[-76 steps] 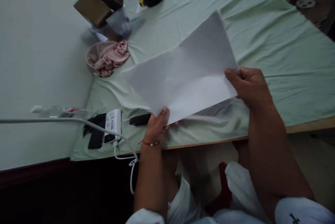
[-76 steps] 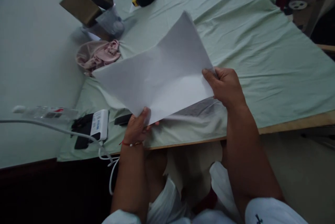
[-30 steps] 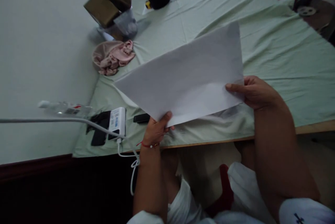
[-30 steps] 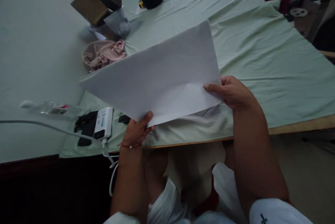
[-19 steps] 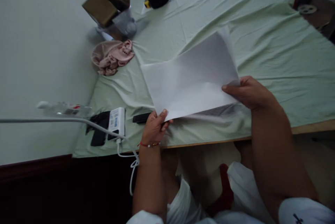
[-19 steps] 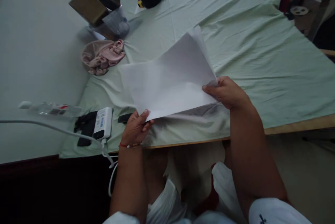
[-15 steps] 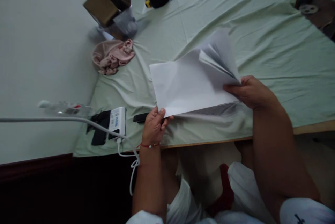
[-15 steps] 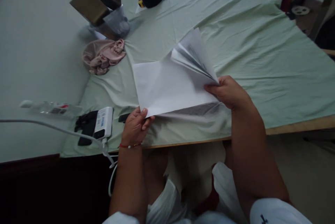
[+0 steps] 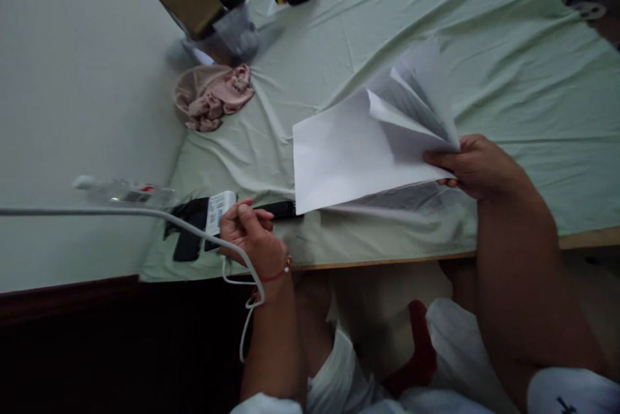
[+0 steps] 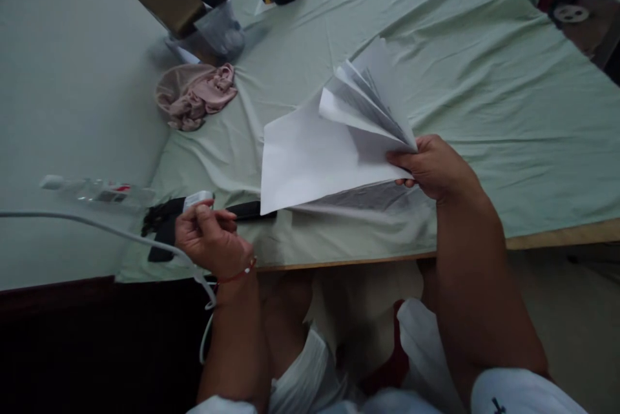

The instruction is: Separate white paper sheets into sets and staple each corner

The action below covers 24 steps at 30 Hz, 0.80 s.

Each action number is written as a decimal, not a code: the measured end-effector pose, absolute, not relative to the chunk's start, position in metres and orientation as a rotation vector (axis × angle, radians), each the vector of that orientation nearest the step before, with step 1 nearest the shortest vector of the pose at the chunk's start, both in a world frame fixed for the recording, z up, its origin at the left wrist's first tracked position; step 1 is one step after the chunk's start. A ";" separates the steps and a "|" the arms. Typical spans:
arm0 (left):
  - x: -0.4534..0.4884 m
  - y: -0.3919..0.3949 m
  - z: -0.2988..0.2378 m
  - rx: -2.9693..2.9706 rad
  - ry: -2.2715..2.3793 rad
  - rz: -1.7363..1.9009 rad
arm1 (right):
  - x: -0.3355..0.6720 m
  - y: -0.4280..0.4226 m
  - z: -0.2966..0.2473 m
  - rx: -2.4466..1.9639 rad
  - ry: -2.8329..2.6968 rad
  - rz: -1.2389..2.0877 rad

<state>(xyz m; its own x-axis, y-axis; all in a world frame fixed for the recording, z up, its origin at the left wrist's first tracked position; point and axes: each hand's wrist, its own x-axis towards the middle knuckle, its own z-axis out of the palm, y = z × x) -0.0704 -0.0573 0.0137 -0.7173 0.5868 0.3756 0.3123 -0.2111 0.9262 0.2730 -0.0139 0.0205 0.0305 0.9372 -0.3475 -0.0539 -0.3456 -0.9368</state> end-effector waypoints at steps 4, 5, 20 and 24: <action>-0.080 -0.056 0.006 1.266 2.002 2.047 | 0.261 -0.015 0.024 -1.453 -1.019 1.540; -0.084 -0.054 0.003 1.325 2.022 2.023 | 0.258 -0.015 0.025 -1.455 -1.038 1.553; -0.120 -0.044 -0.029 1.543 2.265 1.433 | 0.224 -0.013 0.033 -1.637 -1.038 1.462; -0.120 -0.042 -0.035 1.574 2.308 1.179 | 0.221 -0.010 0.029 -1.599 -1.045 1.466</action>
<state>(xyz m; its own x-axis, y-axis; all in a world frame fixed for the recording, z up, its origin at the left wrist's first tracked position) -0.1197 -0.0416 -0.0348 -0.4564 0.8304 0.3196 0.7454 0.1607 0.6469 0.2205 -0.0104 0.0293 0.0257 0.9098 -0.4142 0.0941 -0.4147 -0.9051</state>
